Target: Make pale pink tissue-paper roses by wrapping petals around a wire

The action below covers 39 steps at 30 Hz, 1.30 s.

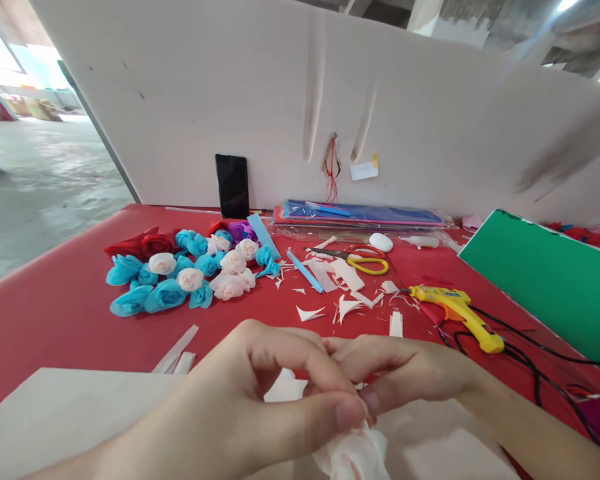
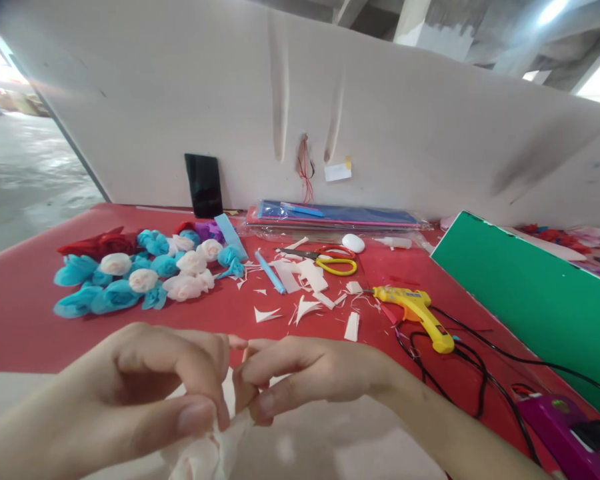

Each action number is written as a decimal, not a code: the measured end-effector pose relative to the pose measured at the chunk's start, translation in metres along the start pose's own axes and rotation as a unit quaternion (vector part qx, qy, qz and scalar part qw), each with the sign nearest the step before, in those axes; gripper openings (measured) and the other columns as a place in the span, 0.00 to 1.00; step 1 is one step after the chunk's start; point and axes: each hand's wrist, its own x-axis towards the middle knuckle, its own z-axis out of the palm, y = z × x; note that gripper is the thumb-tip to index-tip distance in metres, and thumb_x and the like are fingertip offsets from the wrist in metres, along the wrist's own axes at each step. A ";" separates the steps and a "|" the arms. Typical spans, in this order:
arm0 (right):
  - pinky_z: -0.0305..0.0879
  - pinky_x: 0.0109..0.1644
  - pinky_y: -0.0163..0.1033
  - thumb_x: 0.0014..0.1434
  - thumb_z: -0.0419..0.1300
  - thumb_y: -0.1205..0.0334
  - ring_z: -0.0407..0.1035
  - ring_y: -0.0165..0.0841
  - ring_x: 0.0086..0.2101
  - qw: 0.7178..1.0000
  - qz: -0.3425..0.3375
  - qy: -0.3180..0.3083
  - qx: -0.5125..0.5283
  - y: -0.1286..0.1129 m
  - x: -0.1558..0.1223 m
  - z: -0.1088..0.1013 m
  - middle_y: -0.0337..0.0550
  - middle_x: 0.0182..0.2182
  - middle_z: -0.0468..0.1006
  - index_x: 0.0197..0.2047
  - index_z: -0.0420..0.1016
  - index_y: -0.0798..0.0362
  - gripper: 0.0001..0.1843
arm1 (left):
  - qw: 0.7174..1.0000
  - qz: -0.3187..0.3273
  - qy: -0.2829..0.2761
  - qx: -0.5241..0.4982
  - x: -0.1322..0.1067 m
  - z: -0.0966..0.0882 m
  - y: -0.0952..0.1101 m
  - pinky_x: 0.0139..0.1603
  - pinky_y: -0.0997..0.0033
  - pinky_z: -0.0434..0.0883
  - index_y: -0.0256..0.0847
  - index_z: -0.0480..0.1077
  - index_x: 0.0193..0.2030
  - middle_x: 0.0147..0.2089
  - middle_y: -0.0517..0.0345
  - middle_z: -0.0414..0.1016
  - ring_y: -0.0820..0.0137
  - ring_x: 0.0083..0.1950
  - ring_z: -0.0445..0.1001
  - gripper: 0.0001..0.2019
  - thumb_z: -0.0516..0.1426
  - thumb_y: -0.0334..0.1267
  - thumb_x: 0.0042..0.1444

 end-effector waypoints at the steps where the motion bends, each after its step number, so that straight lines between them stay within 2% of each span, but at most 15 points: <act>1: 0.54 0.59 0.44 0.63 0.53 0.55 0.62 0.35 0.41 1.000 0.004 0.002 0.001 0.001 -0.001 0.000 0.41 0.29 0.66 0.29 0.65 0.53 0.13 | 1.000 0.002 0.000 0.002 0.000 0.000 0.000 0.41 0.68 0.75 0.45 0.78 0.31 0.26 0.62 0.78 0.64 0.37 0.78 0.15 0.58 0.52 0.56; 4: 0.56 0.56 0.45 0.62 0.54 0.56 0.61 0.34 0.38 1.000 0.015 -0.006 0.017 0.005 -0.003 0.000 0.41 0.28 0.66 0.30 0.66 0.54 0.12 | 1.000 0.004 0.001 -0.011 0.000 0.002 0.001 0.38 0.70 0.74 0.44 0.77 0.28 0.24 0.63 0.76 0.67 0.34 0.76 0.14 0.59 0.50 0.56; 9: 0.61 0.42 0.37 0.61 0.55 0.61 0.62 0.32 0.36 0.998 0.025 -0.010 0.053 0.011 -0.004 0.001 0.42 0.30 0.67 0.32 0.68 0.56 0.09 | 0.997 0.011 -0.007 -0.081 0.003 0.007 0.002 0.33 0.78 0.69 0.42 0.71 0.23 0.23 0.68 0.71 0.75 0.27 0.69 0.11 0.63 0.42 0.52; 14: 0.60 0.36 0.32 0.62 0.56 0.57 0.59 0.27 0.28 0.994 -0.005 0.010 0.106 0.017 -0.003 0.006 0.37 0.27 0.65 0.31 0.68 0.56 0.12 | 0.993 -0.015 -0.034 -0.109 0.002 0.009 -0.002 0.30 0.77 0.67 0.42 0.68 0.25 0.26 0.64 0.71 0.72 0.30 0.68 0.15 0.61 0.49 0.54; 22: 0.59 0.39 0.31 0.62 0.58 0.57 0.58 0.26 0.30 0.986 -0.057 0.041 0.154 0.017 -0.005 0.003 0.35 0.28 0.62 0.30 0.70 0.55 0.12 | 0.992 -0.004 0.006 -0.124 0.000 -0.001 -0.003 0.36 0.70 0.72 0.42 0.76 0.34 0.25 0.61 0.75 0.64 0.34 0.74 0.17 0.59 0.55 0.54; 28: 0.59 0.42 0.34 0.59 0.60 0.56 0.61 0.30 0.33 0.978 -0.052 0.055 0.192 0.022 -0.001 0.002 0.36 0.25 0.62 0.28 0.70 0.54 0.12 | 0.984 -0.004 0.015 -0.175 0.004 0.001 -0.001 0.36 0.72 0.72 0.43 0.77 0.32 0.26 0.62 0.76 0.66 0.34 0.75 0.14 0.61 0.52 0.54; 33: 0.60 0.40 0.33 0.58 0.62 0.54 0.61 0.29 0.32 0.973 -0.060 0.061 0.214 0.032 -0.001 0.007 0.36 0.26 0.64 0.26 0.70 0.55 0.15 | 0.960 -0.008 -0.037 -0.278 0.006 0.006 -0.001 0.36 0.81 0.67 0.44 0.76 0.28 0.28 0.68 0.78 0.75 0.33 0.72 0.08 0.64 0.42 0.55; 39: 0.60 0.42 0.32 0.59 0.60 0.57 0.61 0.28 0.32 0.970 -0.083 0.059 0.222 0.032 -0.001 0.008 0.35 0.25 0.64 0.25 0.71 0.55 0.14 | 0.946 -0.019 -0.072 -0.316 0.004 0.007 -0.012 0.42 0.76 0.70 0.45 0.78 0.32 0.35 0.65 0.82 0.71 0.39 0.76 0.06 0.62 0.41 0.58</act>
